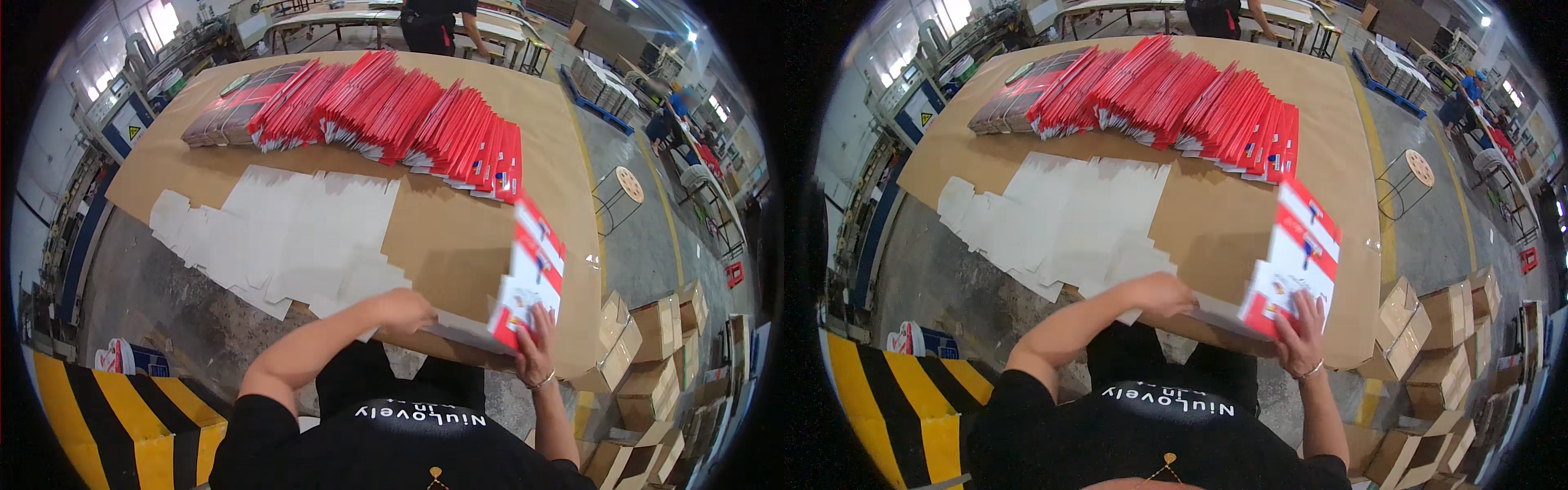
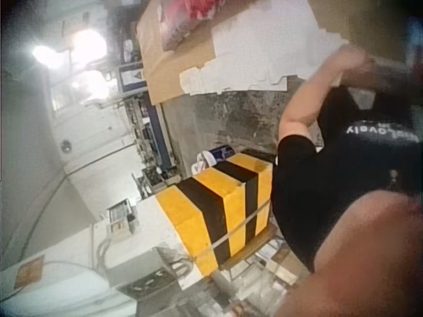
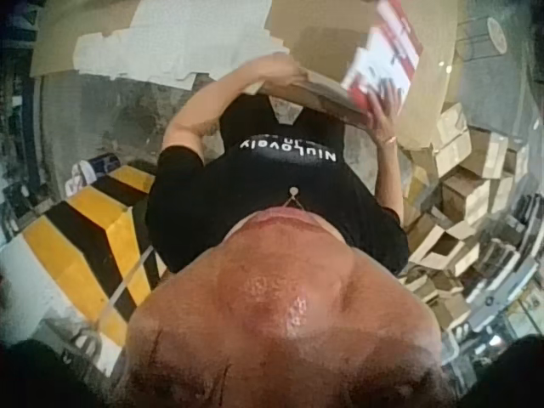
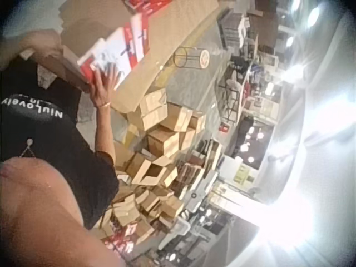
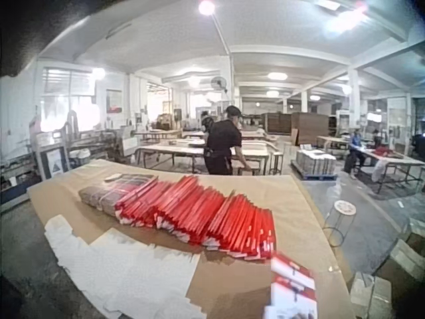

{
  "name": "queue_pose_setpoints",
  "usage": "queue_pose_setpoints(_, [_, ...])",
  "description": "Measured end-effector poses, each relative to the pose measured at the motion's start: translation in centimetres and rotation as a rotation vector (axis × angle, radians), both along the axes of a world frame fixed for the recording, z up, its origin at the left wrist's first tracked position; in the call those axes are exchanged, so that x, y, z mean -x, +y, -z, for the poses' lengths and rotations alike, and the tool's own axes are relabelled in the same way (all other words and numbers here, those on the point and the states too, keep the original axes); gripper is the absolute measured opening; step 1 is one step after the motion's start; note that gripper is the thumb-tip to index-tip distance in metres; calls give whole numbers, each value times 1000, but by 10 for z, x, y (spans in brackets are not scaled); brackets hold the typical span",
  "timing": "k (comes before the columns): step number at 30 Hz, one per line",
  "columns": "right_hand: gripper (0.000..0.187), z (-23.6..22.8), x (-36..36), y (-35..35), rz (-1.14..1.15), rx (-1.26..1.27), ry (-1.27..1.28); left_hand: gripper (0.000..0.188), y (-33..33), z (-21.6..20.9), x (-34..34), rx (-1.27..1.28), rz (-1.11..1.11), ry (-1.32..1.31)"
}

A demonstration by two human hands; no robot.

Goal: Folding flat paper materials into packaging and stacking them on a table.

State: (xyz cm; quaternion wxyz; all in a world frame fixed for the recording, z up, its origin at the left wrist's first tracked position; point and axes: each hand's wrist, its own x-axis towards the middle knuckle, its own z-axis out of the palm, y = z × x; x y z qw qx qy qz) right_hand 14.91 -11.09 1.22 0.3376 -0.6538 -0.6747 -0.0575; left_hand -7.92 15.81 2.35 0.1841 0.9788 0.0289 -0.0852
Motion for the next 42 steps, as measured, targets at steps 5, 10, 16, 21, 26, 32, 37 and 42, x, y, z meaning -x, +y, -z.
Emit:
queue_pose_setpoints(5, [51, -10, 11, 15, -62, 345, -275, 29, 47, 14, -41, 381, -97, 332])
queue_pose_setpoints(10, [60, -35, 21, 34, 132, 707, -196, 38, -25, 54, -6, -224, -164, -423])
queue_pose_setpoints(16, [72, -11, -1, 22, 11, 415, -221, 34, -25, 30, 71, -465, 21, -561])
queue_pose_setpoints(21, [75, -7, -3, 23, -73, 470, -181, 73, 33, 24, 89, -235, -137, -303])
queue_pose_setpoints(26, [69, 0, 6, 19, -68, 503, -129, 86, -11, 18, 44, 208, -893, -903])
queue_pose_setpoints(32, [66, 9, 7, 16, -123, 451, -141, 65, -15, 82, 19, 1243, -1171, -883])
queue_pose_setpoints(37, [73, 16, 6, 30, -155, 337, -163, 68, -17, 57, -7, 170, -278, -697])
queue_pose_setpoints(42, [78, 7, 15, 31, -118, 461, -266, 63, -21, 41, -3, 70, -116, -458])
